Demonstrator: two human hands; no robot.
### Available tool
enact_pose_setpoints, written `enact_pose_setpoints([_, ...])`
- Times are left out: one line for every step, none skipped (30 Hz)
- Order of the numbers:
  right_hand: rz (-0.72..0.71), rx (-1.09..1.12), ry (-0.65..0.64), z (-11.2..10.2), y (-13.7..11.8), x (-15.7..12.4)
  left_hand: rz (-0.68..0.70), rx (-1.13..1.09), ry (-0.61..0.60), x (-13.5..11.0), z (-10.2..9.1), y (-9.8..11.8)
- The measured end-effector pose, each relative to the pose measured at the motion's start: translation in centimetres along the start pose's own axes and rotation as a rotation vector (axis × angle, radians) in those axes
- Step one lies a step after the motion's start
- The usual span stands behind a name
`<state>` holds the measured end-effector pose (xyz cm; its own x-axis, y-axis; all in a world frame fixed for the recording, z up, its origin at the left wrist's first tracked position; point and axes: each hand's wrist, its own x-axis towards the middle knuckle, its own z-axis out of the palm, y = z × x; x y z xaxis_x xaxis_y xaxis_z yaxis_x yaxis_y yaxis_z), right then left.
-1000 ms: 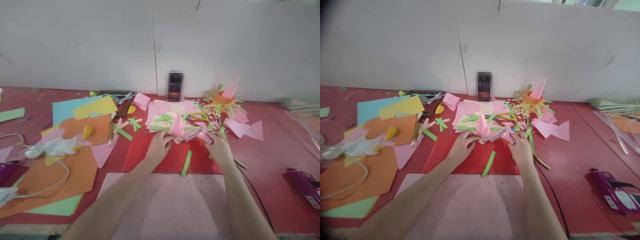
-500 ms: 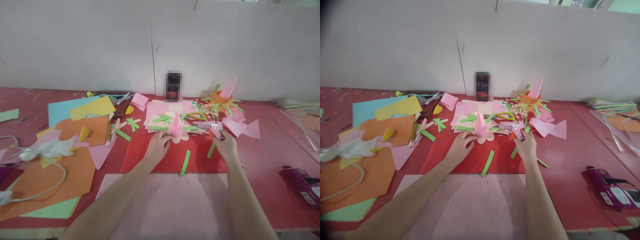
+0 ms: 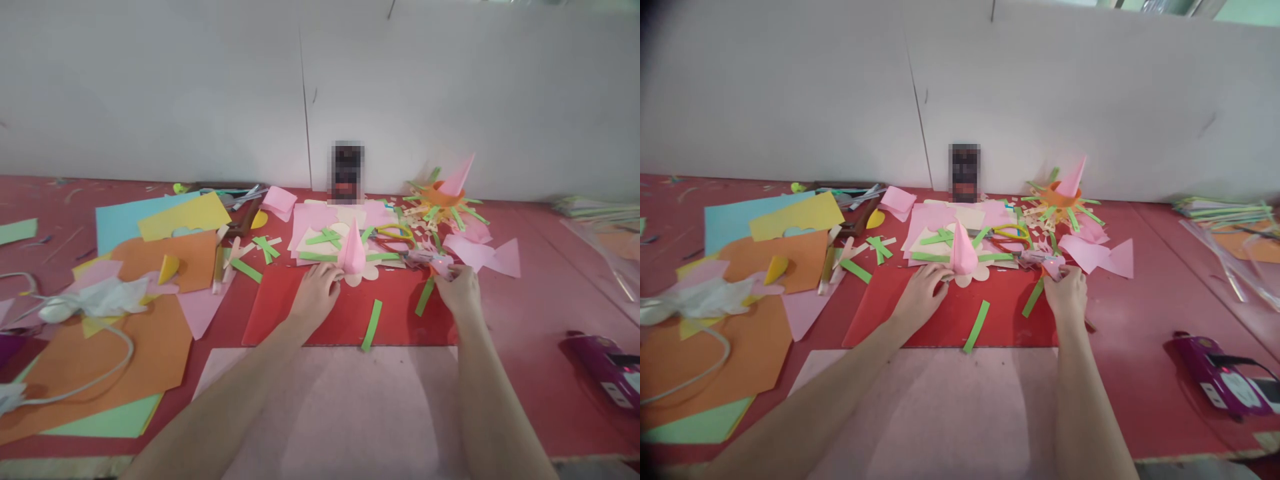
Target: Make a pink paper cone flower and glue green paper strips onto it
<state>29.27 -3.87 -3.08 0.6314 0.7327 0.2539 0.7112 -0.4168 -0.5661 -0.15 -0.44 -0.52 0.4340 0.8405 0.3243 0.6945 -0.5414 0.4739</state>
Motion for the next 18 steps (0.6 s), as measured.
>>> enact_pose_setpoints([0.012, 0.001, 0.028, -0.2, -0.3, -0.1, 0.005, 0.010, 0.004, -0.1, 0.0, 0.1])
enact_pose_setpoints([0.031, -0.003, 0.061, -0.4, -0.7, -0.2, 0.013, 0.023, 0.010, -0.1, -0.1, 0.3])
enact_pose_setpoints([0.034, -0.007, 0.111, -0.7, -1.2, -0.3, 0.022, 0.036, 0.020, -0.2, -0.1, 0.5])
enact_pose_setpoints([0.025, 0.001, 0.169, -1.0, -1.6, -0.3, 0.033, 0.046, 0.027, -0.3, -0.1, 0.7])
enact_pose_setpoints([-0.008, 0.035, 0.204, -1.3, -2.1, -0.4, 0.048, 0.049, 0.029, -0.5, -0.1, 1.0])
enact_pose_setpoints([-0.046, 0.094, 0.215, -1.6, -2.6, -0.4, 0.067, 0.042, 0.023, -0.6, -0.1, 1.3])
enact_pose_setpoints([-0.073, 0.167, 0.186, -1.8, -3.0, -0.5, 0.091, 0.026, 0.001, -0.7, 0.0, 1.7])
enact_pose_setpoints([-0.098, 0.242, 0.107, -2.0, -3.4, -0.7, 0.116, 0.004, -0.032, -0.9, 0.0, 2.0])
enact_pose_setpoints([-0.125, 0.298, -0.003, -2.0, -3.8, -0.8, 0.141, -0.018, -0.084, -1.0, -0.1, 2.4])
enact_pose_setpoints([-0.161, 0.332, -0.134, -2.0, -4.2, -1.1, 0.168, -0.035, -0.152, -1.0, -0.1, 2.7])
enact_pose_setpoints([-0.203, 0.339, -0.252, -1.9, -4.5, -1.4, 0.203, -0.049, -0.234, -1.1, -0.2, 3.0])
enact_pose_setpoints([-0.249, 0.332, -0.351, -1.8, -4.9, -1.7, 0.248, -0.061, -0.324, -1.1, -0.4, 3.3])
enact_pose_setpoints([-0.299, 0.321, -0.438, -1.6, -5.2, -2.0, 0.299, -0.073, -0.410, -1.1, -0.6, 3.5])
enact_pose_setpoints([-0.337, 0.314, -0.501, -1.3, -5.5, -2.4, 0.349, -0.088, -0.482, -1.2, -0.8, 3.7])
enact_pose_setpoints([-0.371, 0.310, -0.545, -1.1, -5.7, -2.7, 0.389, -0.103, -0.532, -1.2, -1.0, 3.8])
enact_pose_setpoints([-0.397, 0.309, -0.565, -0.9, -5.9, -3.0, 0.419, -0.117, -0.561, -1.3, -1.1, 3.9])
enact_pose_setpoints([-0.414, 0.308, -0.570, -0.6, -6.0, -3.3, 0.436, -0.131, -0.571, -1.3, -1.3, 4.0])
enact_pose_setpoints([-0.423, 0.305, -0.567, -0.4, -6.1, -3.4, 0.443, -0.141, -0.573, -1.4, -1.4, 4.1])
